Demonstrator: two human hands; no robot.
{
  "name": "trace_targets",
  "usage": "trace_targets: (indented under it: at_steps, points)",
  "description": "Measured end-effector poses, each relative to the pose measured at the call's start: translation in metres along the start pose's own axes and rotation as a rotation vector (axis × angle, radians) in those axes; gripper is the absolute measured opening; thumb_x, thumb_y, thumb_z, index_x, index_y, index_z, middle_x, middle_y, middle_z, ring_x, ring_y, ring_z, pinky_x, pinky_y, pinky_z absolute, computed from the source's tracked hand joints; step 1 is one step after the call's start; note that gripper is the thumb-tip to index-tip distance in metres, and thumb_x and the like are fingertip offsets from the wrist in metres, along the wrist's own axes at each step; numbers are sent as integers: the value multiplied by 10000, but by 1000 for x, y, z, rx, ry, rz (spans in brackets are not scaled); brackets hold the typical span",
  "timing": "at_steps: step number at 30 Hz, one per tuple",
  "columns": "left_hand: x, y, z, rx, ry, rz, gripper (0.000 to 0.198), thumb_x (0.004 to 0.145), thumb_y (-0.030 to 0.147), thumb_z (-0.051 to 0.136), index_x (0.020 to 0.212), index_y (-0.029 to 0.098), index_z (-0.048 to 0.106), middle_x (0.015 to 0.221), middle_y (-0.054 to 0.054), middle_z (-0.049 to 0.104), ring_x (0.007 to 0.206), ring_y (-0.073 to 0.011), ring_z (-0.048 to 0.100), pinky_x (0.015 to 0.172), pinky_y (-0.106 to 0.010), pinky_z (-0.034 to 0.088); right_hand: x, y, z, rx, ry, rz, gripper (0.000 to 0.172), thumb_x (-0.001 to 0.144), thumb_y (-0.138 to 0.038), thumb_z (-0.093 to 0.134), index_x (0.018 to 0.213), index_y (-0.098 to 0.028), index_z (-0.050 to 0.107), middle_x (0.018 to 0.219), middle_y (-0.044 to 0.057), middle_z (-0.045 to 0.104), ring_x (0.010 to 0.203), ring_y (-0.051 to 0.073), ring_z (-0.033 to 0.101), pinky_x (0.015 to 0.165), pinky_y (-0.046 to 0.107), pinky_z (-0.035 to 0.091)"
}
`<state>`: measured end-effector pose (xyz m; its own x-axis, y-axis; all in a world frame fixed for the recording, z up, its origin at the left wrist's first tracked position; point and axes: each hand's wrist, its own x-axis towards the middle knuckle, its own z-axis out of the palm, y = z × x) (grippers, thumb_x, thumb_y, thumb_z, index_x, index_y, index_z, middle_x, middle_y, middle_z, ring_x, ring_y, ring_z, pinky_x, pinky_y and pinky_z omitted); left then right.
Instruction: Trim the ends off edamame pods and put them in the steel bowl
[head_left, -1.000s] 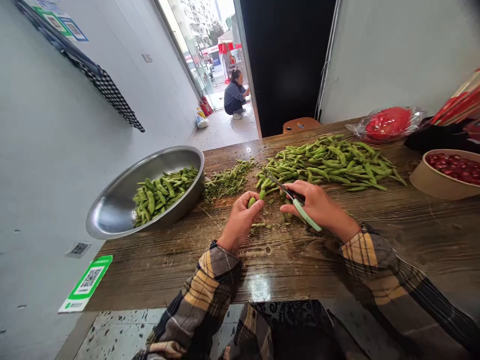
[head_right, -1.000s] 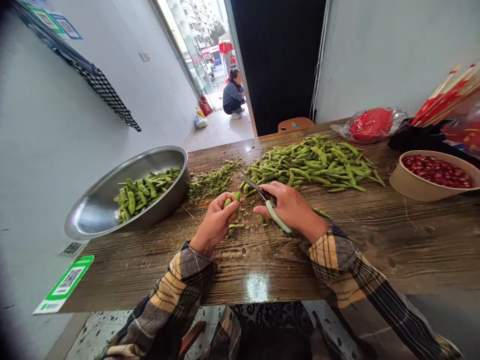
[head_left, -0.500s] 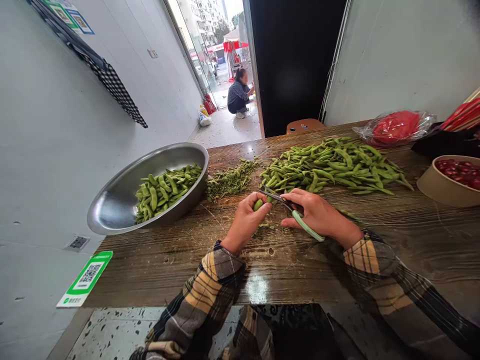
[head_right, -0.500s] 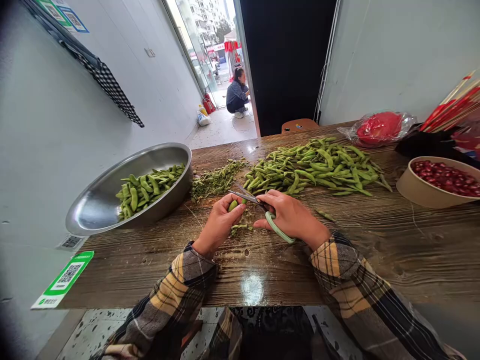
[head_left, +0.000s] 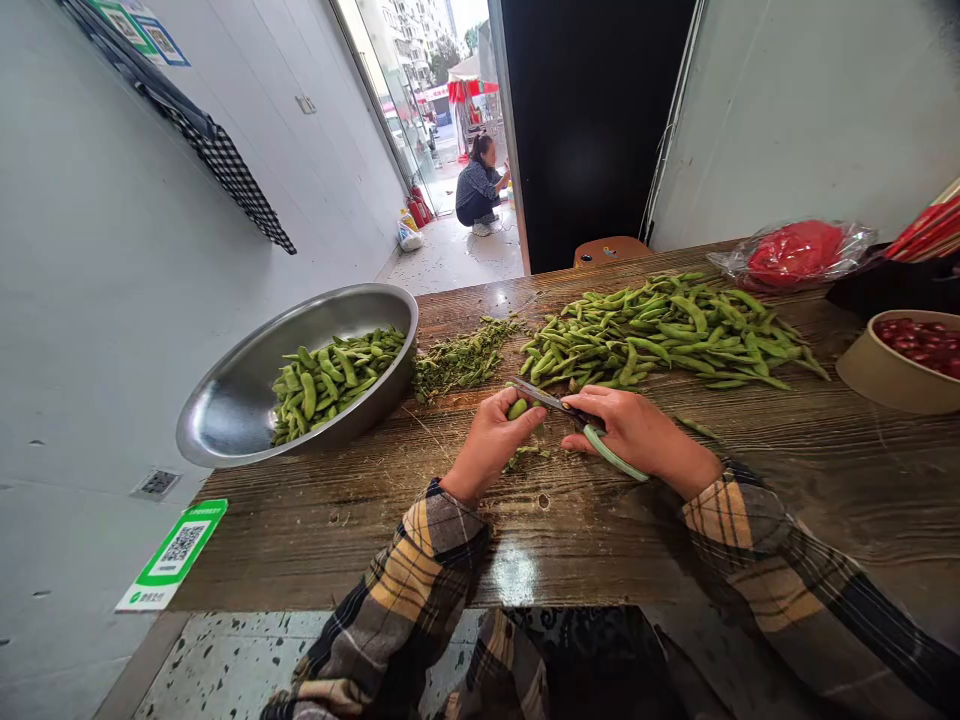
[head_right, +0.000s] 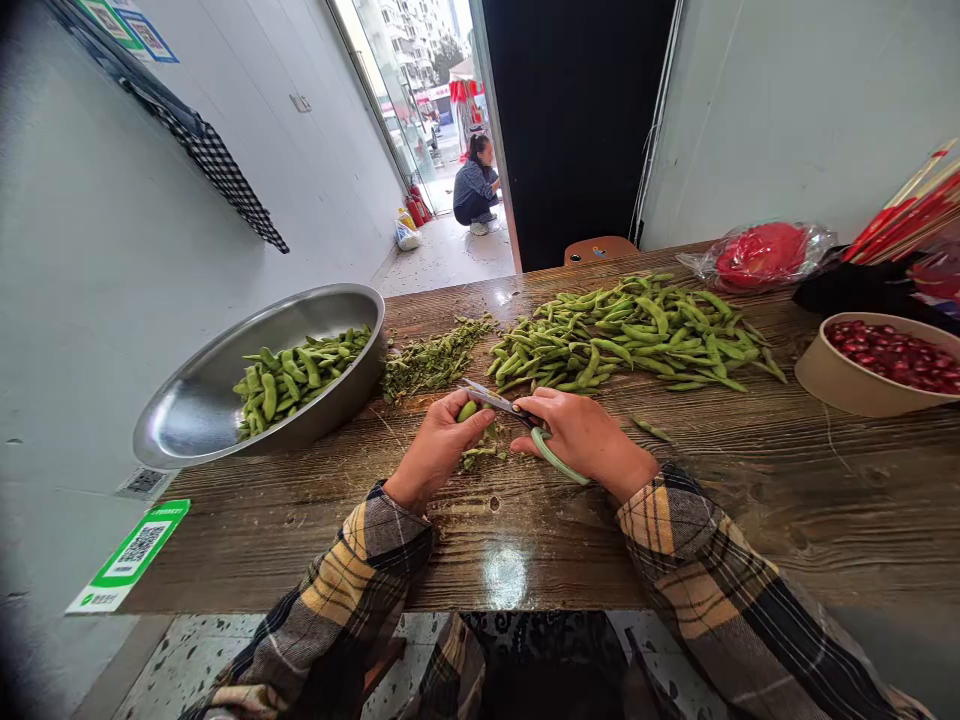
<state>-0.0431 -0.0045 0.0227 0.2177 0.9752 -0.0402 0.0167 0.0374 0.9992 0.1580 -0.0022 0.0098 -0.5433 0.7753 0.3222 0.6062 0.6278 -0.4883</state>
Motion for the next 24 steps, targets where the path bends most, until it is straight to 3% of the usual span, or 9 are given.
trace_targets:
  at_steps: [3, 7, 11, 18, 24]
  points:
    - [2, -1, -3, -138, 11, -16, 252, 719, 325, 734, 846, 156, 596, 551, 78, 431, 442, -30, 313, 436, -175, 238, 1, 1, -1, 37, 18, 14, 397, 820, -418, 667, 1121, -163, 621, 969, 84, 650, 878, 230, 622, 767, 329, 473]
    - [5, 0, -8, -312, 82, -46, 288, 707, 312, 739, 849, 161, 539, 654, 36, 554, 446, -27, 396, 400, -155, 225, 2, 3, -3, 70, 118, 99, 448, 817, -438, 661, 1162, -160, 595, 1012, 89, 633, 885, 228, 627, 770, 333, 487]
    - [5, 1, -11, -416, 104, -50, 301, 707, 286, 741, 868, 156, 522, 729, 0, 622, 463, -23, 415, 399, -136, 238, 1, 6, -2, 51, 119, 109, 486, 806, -461, 661, 1189, -173, 578, 1001, 81, 617, 842, 223, 621, 741, 343, 494]
    - [5, -3, -4, -410, 50, -52, 293, 722, 299, 732, 864, 155, 521, 728, -2, 636, 453, -25, 421, 395, -140, 246, 1, -2, 1, 70, 36, 76, 525, 782, -434, 698, 1224, -188, 557, 957, 53, 599, 718, 175, 574, 670, 315, 480]
    - [2, -4, 3, -331, -7, -24, 235, 754, 279, 701, 834, 139, 530, 709, -4, 625, 453, -23, 422, 415, -148, 260, 2, -5, 4, 77, 40, 26, 487, 776, -420, 709, 1182, -186, 576, 954, 63, 606, 750, 187, 580, 694, 318, 489]
